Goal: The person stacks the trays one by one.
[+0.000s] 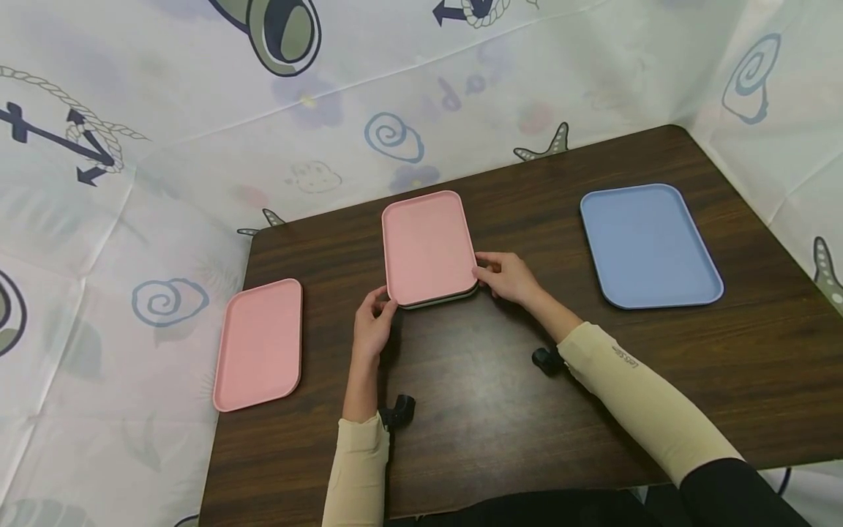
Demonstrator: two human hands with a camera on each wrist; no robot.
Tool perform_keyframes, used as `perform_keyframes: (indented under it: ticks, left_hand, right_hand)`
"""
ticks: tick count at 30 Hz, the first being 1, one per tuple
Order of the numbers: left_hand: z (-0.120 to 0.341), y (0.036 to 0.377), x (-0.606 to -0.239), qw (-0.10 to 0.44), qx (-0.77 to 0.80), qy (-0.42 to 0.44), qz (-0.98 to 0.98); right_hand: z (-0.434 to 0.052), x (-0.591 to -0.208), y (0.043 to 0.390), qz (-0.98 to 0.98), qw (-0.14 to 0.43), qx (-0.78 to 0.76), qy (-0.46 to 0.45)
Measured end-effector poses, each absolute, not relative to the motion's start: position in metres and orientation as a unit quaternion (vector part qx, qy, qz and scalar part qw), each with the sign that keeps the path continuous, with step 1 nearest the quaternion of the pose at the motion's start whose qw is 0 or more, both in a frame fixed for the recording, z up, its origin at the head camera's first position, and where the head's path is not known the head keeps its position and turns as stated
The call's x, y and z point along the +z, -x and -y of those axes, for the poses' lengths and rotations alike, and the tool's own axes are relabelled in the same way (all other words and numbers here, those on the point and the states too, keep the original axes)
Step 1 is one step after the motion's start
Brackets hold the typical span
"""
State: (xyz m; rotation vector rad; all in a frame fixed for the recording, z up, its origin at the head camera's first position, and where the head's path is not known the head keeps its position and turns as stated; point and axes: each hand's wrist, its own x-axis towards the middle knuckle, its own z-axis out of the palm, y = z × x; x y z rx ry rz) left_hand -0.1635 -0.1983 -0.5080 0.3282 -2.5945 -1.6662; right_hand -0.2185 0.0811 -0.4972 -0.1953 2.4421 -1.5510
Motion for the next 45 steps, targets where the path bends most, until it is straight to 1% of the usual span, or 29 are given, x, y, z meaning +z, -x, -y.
perform_keyframes:
  ticks: [7,15,22,27,32,35,41,45]
  left_hand:
    - [0.198,0.156,-0.508,0.002,-0.546,-0.099,0.832]
    - [0.196,0.139,-0.501,-0.023,-0.549,-0.095,0.83]
    - [0.186,0.122,-0.495,-0.058,-0.551,-0.106,0.826]
    - [0.165,0.114,-0.484,-0.046,-0.532,-0.091,0.84]
    - [0.131,0.117,-0.476,-0.05,-0.508,-0.033,0.859]
    - [0.107,0.121,-0.474,-0.072,-0.486,0.026,0.87]
    - [0.049,0.127,-0.473,-0.138,-0.428,0.151,0.88]
    - [0.008,0.127,-0.477,-0.176,-0.398,0.195,0.879]
  right_hand:
    - [-0.082,-0.495,0.212,-0.831,0.118,-0.539,0.069]
    - [-0.085,-0.49,0.202,-0.817,0.13,-0.556,0.081]
    - [-0.107,-0.479,0.19,-0.779,0.135,-0.606,0.089]
    - [-0.143,-0.466,0.184,-0.77,0.103,-0.624,0.085]
    - [-0.193,-0.454,0.177,-0.783,0.06,-0.618,0.03]
    - [-0.226,-0.451,0.172,-0.785,0.034,-0.618,-0.016]
    - [-0.289,-0.456,0.159,-0.781,-0.025,-0.616,-0.103]
    - [-0.327,-0.461,0.148,-0.794,-0.041,-0.582,-0.17]
